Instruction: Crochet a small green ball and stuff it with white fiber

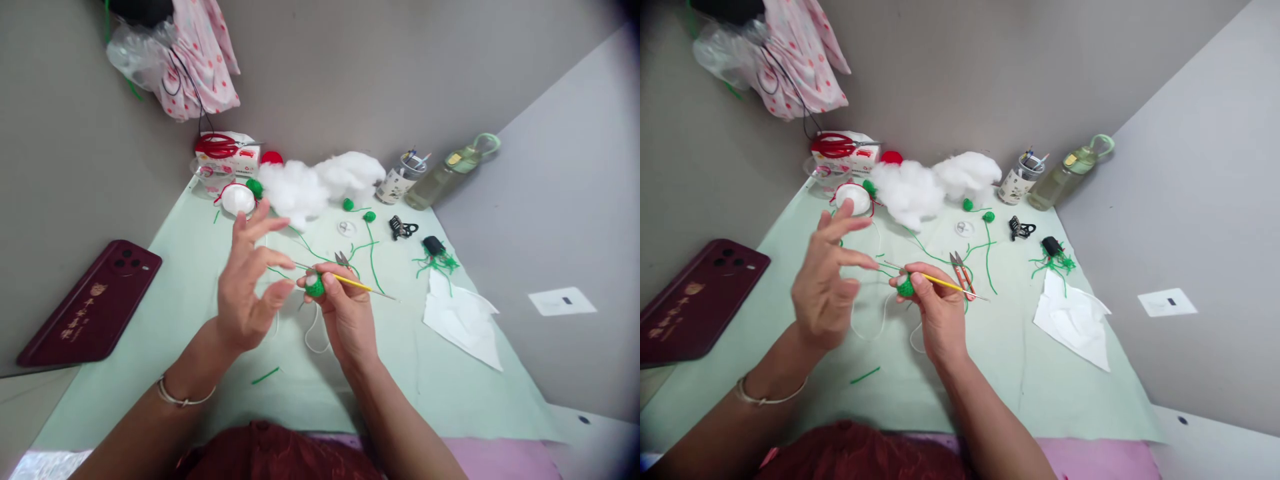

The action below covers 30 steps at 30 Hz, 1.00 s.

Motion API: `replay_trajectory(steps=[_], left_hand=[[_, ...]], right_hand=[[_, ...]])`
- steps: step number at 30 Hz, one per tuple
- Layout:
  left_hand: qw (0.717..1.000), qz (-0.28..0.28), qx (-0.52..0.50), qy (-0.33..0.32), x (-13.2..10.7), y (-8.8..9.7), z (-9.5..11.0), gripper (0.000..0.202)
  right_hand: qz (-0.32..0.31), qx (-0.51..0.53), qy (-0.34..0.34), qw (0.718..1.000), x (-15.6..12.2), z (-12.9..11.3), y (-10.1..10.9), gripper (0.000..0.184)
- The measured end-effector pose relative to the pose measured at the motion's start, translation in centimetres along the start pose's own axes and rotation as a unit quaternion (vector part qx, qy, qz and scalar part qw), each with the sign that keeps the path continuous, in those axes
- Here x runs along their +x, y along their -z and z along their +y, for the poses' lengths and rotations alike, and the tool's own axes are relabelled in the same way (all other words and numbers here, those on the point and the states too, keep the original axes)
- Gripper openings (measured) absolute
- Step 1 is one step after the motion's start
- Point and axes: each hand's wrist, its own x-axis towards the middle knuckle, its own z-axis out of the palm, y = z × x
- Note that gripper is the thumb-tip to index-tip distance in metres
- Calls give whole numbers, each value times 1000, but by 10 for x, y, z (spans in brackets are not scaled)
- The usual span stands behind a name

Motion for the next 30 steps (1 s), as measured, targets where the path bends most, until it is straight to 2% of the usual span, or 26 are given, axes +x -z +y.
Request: replay_trajectory(steps=[1, 3, 5, 8, 10, 13, 15, 21, 27, 30], left_hand=[[992, -35, 98, -70, -5, -1, -5, 29], [965, -68, 221, -127, -14, -3, -12, 31], [941, -86, 301, -131, -20, -7, -14, 26], [917, -103, 367, -113, -25, -13, -14, 16], [909, -113, 387, -107, -27, -17, -14, 23], [913, -99, 383, -101, -28, -18, -14, 56], [927, -76, 353, -100, -28, -18, -12, 64], [973, -61, 204, -90, -35, -27, -6, 71], [979, -33, 187, -67, -40, -36, -9, 71], [978, -52, 195, -50, -39, -35, -7, 67]], right_hand=[[6, -2, 5, 1000, 0, 0, -1, 11], [28, -7, 16, 999, -1, 1, -2, 11], [52, -16, 27, 998, -1, 2, -3, 12], [77, -23, 43, 996, -1, 4, -3, 13], [83, -27, 47, 995, -1, 6, -2, 13], [88, -40, 48, 994, -2, 7, -2, 14], [93, -50, 52, 993, -2, 7, -2, 15], [124, -69, 56, 988, -3, 8, -4, 19], [148, -84, 56, 984, -8, 17, -8, 23], [146, -113, 83, 979, -10, 19, -10, 17]])
